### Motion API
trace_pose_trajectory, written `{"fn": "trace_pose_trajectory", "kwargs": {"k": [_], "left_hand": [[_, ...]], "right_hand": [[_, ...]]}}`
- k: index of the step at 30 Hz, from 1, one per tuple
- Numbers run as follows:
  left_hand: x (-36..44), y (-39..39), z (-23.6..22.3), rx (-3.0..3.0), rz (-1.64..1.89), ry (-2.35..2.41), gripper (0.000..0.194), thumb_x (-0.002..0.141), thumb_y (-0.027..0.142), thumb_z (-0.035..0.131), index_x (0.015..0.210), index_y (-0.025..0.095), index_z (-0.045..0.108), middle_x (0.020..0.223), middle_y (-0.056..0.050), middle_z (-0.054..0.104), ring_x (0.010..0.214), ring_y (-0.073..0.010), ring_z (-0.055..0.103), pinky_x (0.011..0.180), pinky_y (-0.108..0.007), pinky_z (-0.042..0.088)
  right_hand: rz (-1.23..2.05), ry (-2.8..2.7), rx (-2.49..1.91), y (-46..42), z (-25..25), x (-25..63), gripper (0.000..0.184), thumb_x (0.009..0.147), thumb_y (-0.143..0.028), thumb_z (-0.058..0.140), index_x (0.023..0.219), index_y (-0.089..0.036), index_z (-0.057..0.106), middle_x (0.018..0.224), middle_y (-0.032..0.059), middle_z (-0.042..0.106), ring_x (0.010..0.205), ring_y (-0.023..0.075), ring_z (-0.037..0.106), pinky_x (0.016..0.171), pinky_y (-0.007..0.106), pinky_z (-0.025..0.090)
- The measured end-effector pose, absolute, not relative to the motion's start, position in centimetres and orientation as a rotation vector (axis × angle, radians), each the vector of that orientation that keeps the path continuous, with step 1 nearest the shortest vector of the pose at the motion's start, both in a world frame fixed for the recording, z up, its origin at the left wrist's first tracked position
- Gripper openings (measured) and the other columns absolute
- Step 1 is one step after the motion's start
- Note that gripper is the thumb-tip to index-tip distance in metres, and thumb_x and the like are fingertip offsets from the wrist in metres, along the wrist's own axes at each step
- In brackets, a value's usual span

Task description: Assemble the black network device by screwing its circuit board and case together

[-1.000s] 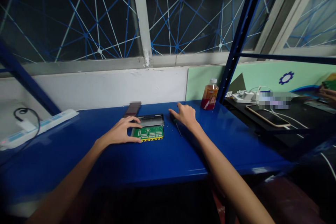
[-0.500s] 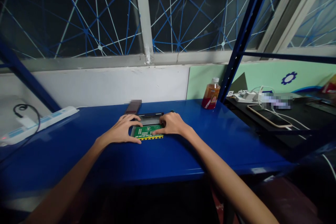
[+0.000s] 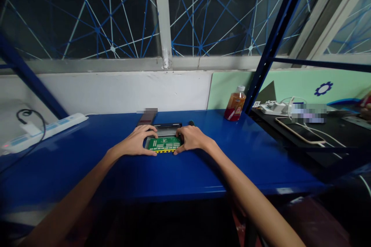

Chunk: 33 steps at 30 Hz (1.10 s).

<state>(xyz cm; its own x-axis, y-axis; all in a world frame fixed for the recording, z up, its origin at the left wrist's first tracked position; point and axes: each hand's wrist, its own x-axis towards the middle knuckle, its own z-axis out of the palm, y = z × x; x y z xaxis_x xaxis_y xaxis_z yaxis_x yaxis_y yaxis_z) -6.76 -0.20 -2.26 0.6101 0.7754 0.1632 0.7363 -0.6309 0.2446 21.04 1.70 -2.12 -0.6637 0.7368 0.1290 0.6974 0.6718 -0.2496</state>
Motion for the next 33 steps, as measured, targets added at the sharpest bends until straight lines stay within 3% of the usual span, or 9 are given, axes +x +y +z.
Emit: {"fn": "trace_pose_trajectory", "kwargs": {"k": [10, 14, 21, 25, 33], "left_hand": [[-6.6, -0.2, -2.1, 2.621, 0.538, 1.244, 0.052, 0.065, 0.054, 0.074, 0.104, 0.024, 0.06, 0.129, -0.008, 0.05, 0.122, -0.0337, 0.045, 0.101, -0.051, 0.033], [-6.4, -0.3, -1.8, 2.623, 0.696, 1.245, 0.05, 0.066, 0.048, 0.074, 0.107, 0.024, 0.057, 0.121, -0.006, 0.055, 0.113, -0.0295, 0.051, 0.098, -0.046, 0.037], [-6.3, -0.2, -1.9, 2.534, 0.848, 1.318, 0.053, 0.071, 0.043, 0.072, 0.117, 0.026, 0.053, 0.116, -0.005, 0.061, 0.103, -0.026, 0.058, 0.09, -0.042, 0.044], [-6.4, -0.2, -1.8, 2.443, 0.86, 1.349, 0.055, 0.072, 0.042, 0.072, 0.12, 0.027, 0.051, 0.098, -0.002, 0.065, 0.089, -0.0225, 0.062, 0.08, -0.037, 0.048], [-6.4, 0.0, -2.0, 2.363, 0.945, 1.252, 0.054, 0.075, 0.033, 0.07, 0.124, 0.026, 0.048, 0.088, -0.001, 0.064, 0.087, -0.022, 0.063, 0.083, -0.039, 0.049]], "right_hand": [[0.298, -2.572, -1.143, 1.5, -1.8, 21.2, 0.06, 0.059, -0.062, 0.077, 0.098, -0.019, 0.061, 0.088, 0.0028, 0.063, 0.073, 0.0179, 0.057, 0.061, 0.027, 0.037], [0.201, -2.486, -1.115, 1.3, -1.4, 21.4, 0.06, 0.059, -0.059, 0.077, 0.099, -0.02, 0.057, 0.098, 0.0043, 0.059, 0.077, 0.0182, 0.056, 0.066, 0.028, 0.039], [0.149, -2.376, -1.111, 1.0, -1.1, 21.1, 0.053, 0.068, -0.049, 0.073, 0.107, -0.02, 0.053, 0.095, 0.003, 0.063, 0.071, 0.0161, 0.055, 0.064, 0.027, 0.038], [0.104, -2.337, -1.121, 0.9, -1.1, 20.9, 0.052, 0.07, -0.047, 0.073, 0.11, -0.02, 0.053, 0.099, 0.0044, 0.064, 0.07, 0.0155, 0.056, 0.063, 0.027, 0.038], [0.06, -2.293, -1.143, 0.9, -1.1, 21.0, 0.053, 0.073, -0.047, 0.071, 0.114, -0.021, 0.051, 0.104, 0.0058, 0.063, 0.071, 0.0162, 0.057, 0.063, 0.027, 0.037]]}}
